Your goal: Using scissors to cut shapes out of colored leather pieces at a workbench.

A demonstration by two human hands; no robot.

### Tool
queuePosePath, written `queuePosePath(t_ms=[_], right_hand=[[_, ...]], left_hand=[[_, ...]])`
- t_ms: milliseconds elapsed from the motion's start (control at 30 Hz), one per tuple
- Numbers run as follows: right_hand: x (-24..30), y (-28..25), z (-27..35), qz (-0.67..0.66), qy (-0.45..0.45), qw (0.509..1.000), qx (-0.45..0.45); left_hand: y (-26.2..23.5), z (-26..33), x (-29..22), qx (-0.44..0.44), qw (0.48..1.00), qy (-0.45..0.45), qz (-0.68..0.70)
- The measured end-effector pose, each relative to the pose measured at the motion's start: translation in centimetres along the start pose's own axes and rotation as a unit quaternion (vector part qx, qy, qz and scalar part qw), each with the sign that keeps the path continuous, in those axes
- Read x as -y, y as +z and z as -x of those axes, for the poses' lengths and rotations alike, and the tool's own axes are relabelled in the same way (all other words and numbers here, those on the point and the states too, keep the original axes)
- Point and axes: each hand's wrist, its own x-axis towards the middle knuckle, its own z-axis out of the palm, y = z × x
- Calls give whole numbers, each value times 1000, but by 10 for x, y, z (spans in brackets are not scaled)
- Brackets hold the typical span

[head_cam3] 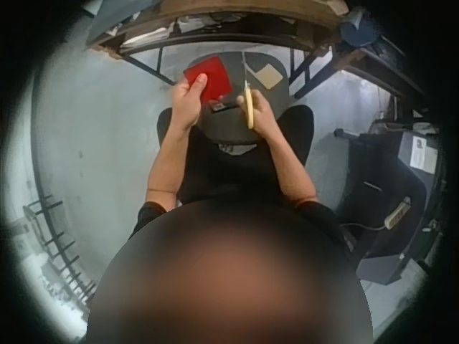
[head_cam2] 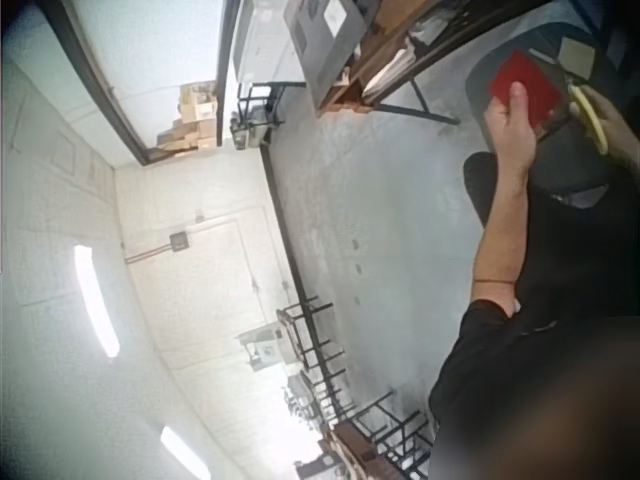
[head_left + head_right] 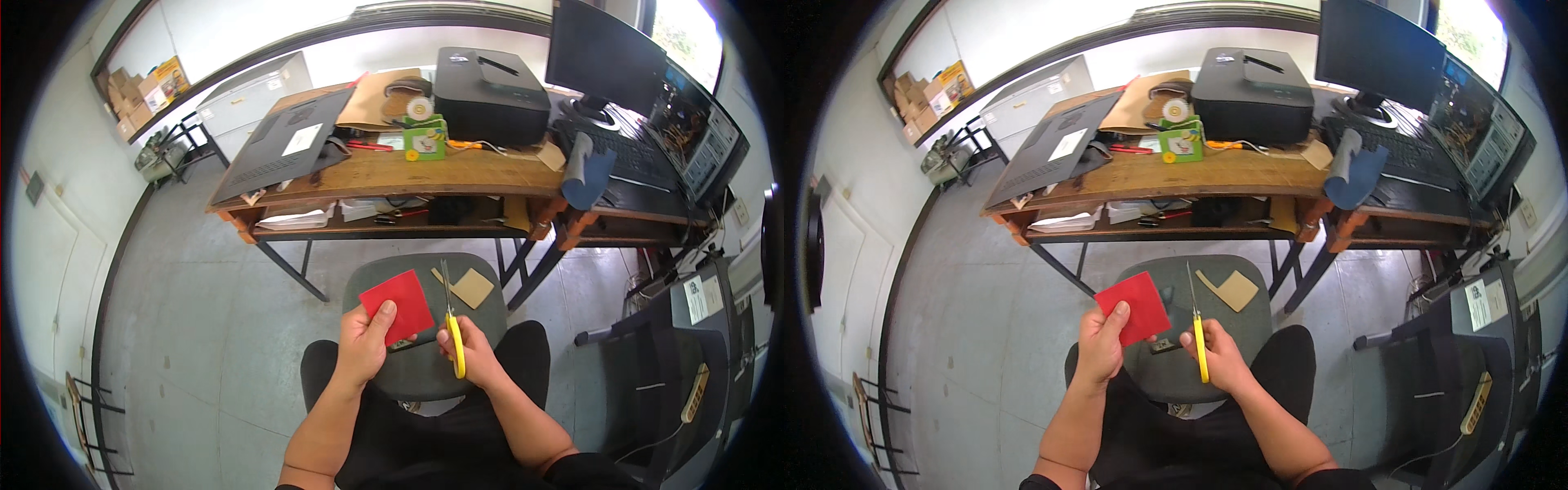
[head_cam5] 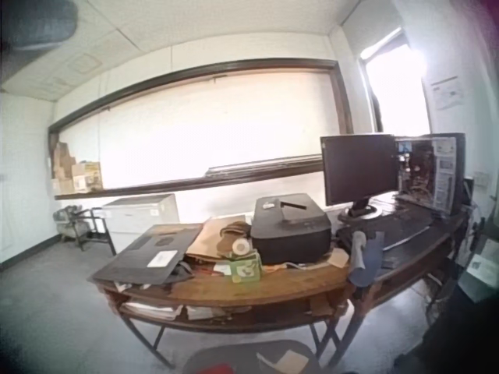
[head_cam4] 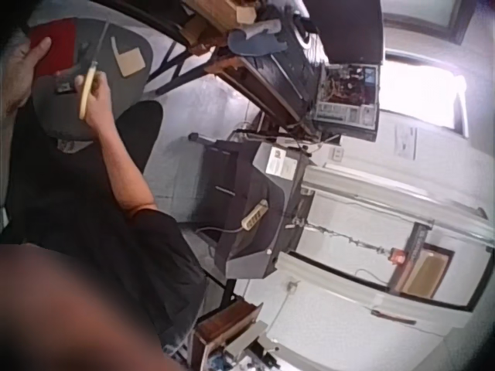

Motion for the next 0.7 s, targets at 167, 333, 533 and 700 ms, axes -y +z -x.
queuePosePath(t_ms=[167,333,533,700], right_hand=[[-28,-6,-5,238,76,968,-15],[-14,-3,-8,9,-37,999,10],[39,14,2,-50,-97,989,98],[59,31,-2,-167,-164,972,-4]], left_hand=[[-9,-6,10,-20,998,4,52],[-15,-9,15,-10,993,11,113],[-19,-15,9,12,989,-15,149],[-19,-23,5,48,984,-40,169]])
